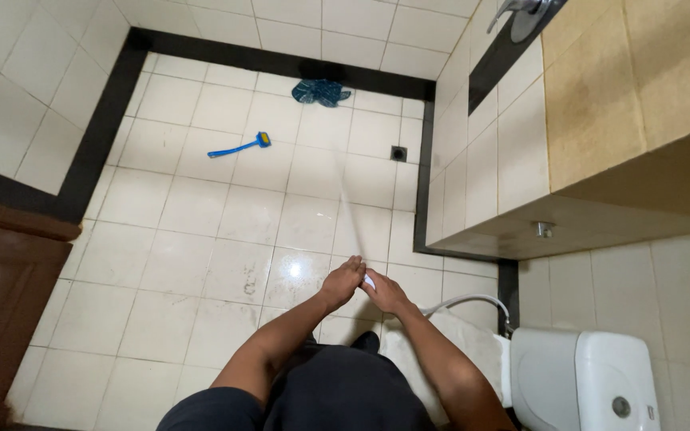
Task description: The person rinses a blue checkered cloth under a handheld shower head in a tiled bathroom. They then move to the sink, turn on the faucet, and wring out the cloth by hand.
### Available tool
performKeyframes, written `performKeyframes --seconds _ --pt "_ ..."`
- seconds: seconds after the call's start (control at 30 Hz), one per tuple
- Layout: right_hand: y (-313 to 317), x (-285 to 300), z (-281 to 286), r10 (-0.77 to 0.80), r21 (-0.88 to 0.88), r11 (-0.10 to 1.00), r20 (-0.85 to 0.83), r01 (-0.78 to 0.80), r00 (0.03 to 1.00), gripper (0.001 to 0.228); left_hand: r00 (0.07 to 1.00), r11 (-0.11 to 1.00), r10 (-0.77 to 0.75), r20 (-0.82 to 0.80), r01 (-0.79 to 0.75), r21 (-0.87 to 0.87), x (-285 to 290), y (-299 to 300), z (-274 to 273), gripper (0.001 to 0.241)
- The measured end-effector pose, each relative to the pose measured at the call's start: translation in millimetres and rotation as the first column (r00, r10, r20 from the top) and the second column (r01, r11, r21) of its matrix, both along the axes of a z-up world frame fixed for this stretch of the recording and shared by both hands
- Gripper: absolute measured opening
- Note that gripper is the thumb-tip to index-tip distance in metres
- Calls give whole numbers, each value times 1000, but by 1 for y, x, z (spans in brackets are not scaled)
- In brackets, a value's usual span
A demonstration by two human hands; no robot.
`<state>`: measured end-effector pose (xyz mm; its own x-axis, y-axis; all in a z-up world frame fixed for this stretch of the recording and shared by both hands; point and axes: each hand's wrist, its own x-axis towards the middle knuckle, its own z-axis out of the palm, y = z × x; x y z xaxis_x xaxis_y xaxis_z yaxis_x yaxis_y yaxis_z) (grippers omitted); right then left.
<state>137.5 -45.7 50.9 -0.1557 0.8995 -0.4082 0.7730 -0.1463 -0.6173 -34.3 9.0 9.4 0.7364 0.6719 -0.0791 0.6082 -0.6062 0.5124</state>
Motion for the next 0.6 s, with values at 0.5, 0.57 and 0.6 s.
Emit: performKeyframes --seconds 0.5,0.57,0.6 --pt "-29 37 -5 -226 -49 971 149 236 963 49 995 990 -100 -27 97 -99 63 -7 -7 52" --pt "-34 39 3 -262 -46 962 116 269 958 48 994 988 -112 -12 110 -111 69 -9 -6 50" --pt "-35 41 4 -270 -45 960 117 276 956 48 993 987 -119 -11 117 -110 72 -10 -4 50"
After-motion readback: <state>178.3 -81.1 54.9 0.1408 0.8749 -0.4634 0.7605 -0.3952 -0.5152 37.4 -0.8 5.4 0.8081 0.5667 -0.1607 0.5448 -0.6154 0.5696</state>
